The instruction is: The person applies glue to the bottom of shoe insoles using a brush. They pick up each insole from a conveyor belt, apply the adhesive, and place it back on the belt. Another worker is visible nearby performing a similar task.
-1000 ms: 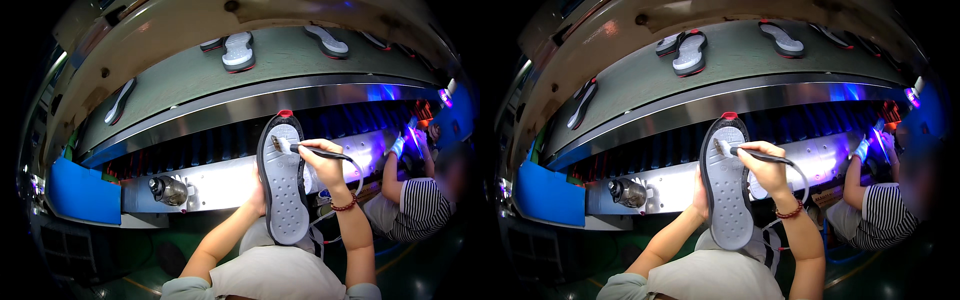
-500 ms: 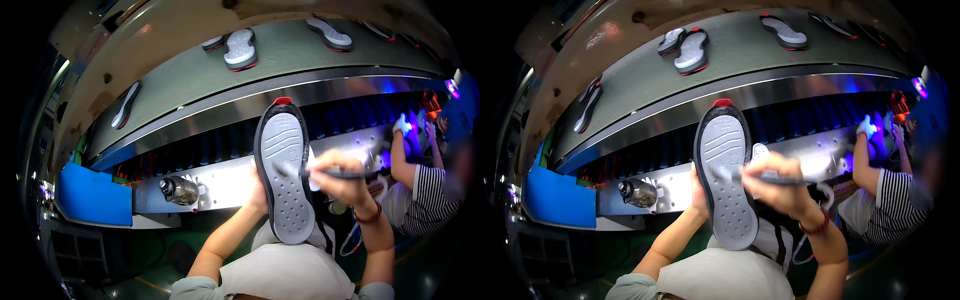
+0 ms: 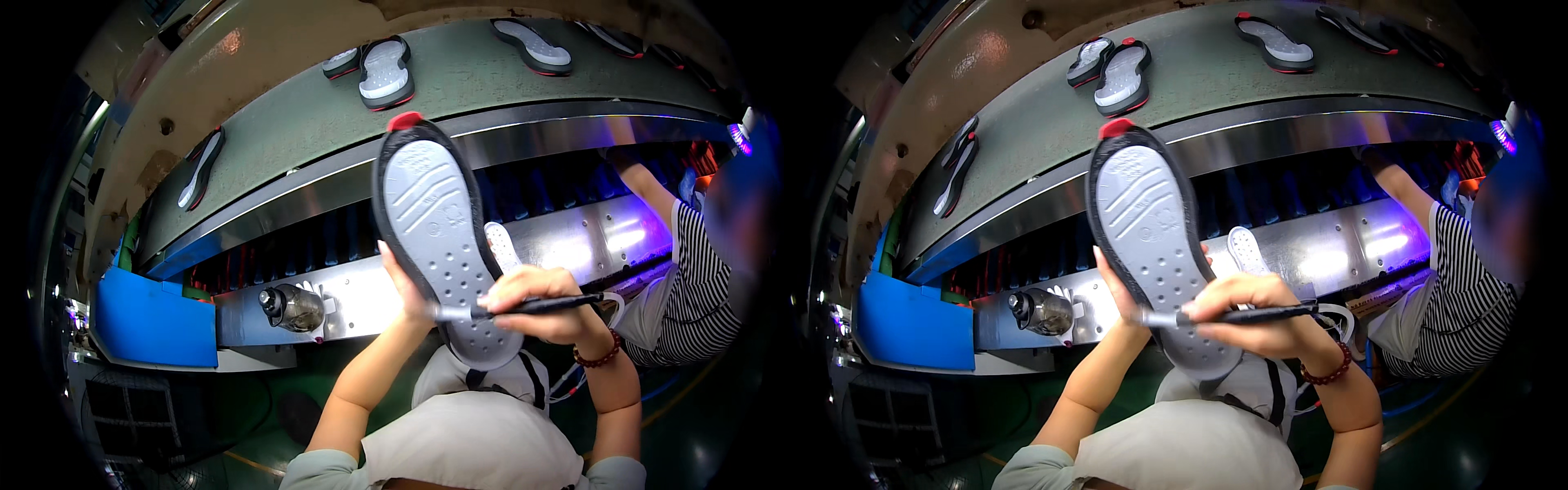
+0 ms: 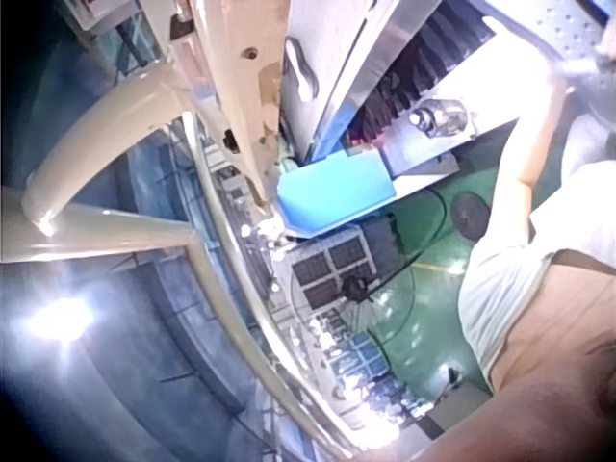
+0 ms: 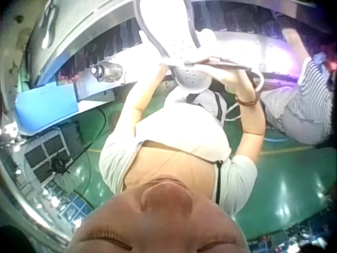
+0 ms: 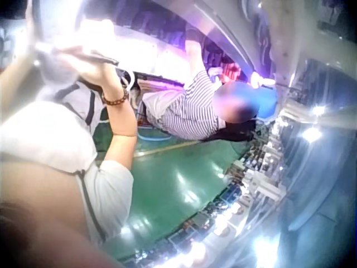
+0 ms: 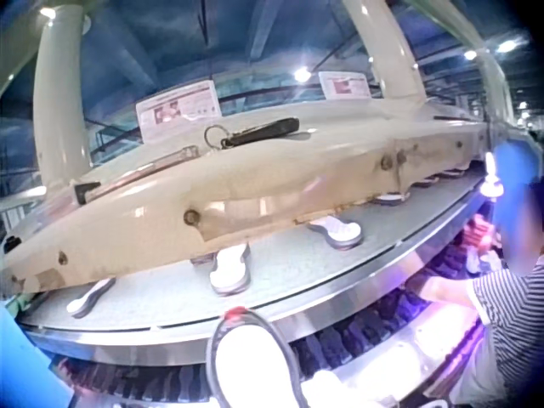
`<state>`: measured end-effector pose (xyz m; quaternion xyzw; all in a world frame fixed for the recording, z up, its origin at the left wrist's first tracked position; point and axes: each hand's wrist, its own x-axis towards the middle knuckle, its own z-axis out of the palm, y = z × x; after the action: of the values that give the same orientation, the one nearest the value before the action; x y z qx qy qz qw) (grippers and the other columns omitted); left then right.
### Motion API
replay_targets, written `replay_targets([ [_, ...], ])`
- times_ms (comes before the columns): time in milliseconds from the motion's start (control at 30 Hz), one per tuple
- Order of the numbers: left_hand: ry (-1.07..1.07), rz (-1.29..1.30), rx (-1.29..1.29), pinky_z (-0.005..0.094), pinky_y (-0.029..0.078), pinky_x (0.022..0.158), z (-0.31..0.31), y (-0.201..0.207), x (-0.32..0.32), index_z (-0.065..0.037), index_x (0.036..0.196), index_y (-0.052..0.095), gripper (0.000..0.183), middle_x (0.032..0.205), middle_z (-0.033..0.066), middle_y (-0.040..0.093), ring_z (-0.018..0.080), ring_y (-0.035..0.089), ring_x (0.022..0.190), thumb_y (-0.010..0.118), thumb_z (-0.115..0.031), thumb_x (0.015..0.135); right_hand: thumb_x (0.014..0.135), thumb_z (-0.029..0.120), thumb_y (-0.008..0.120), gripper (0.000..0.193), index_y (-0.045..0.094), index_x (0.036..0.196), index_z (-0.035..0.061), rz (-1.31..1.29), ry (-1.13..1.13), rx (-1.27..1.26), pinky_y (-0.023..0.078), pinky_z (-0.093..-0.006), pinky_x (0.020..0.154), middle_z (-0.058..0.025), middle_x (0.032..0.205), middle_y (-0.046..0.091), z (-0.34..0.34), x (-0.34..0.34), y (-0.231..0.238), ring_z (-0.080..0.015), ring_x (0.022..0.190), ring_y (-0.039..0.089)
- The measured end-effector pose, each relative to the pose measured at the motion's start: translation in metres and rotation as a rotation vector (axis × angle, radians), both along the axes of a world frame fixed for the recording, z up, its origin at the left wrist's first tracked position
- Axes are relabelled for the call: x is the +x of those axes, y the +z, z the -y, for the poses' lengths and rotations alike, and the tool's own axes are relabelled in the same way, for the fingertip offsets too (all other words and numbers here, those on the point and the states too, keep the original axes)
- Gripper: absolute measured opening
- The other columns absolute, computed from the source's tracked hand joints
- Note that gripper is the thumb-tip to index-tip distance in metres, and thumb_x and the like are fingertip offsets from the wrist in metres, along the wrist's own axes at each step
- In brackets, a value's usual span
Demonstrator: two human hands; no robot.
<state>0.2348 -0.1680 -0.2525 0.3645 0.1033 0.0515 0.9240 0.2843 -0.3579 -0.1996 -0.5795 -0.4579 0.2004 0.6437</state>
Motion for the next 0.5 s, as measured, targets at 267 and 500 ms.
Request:
replay_targets([
  [267,0.025,0.314,-0.095,0.0452,0.043,0.086,-0.009,0.020,0.012,-0.001,0.130,0.028,0.098,0.116,0.0258,0.047,0.0373,0.051,0.102,0.012,-0.078,0.072,0.067,-0.003,0.069,0.017,0.065,0.083,0.0006,0.092,-0.042,0.002,0.047,-0.0288,0.076,-0.0116,0.088,0.065,0.007,-0.005,-0.004,-0.0198,0.082,0.061],
  [500,0.030,0.367,-0.190,0.0467,0.041,0.087,-0.013,0.025,0.015,-0.002,0.134,0.022,0.097,0.120,0.0276,0.043,0.0406,0.049,0.104,0.017,-0.078,0.073,0.064,-0.002,0.071,0.022,0.067,0.084,0.0043,0.064,-0.178,-0.107,0.044,-0.0281,0.079,-0.0068,0.085,0.066,0.018,-0.003,-0.007,-0.0176,0.085,0.058],
])
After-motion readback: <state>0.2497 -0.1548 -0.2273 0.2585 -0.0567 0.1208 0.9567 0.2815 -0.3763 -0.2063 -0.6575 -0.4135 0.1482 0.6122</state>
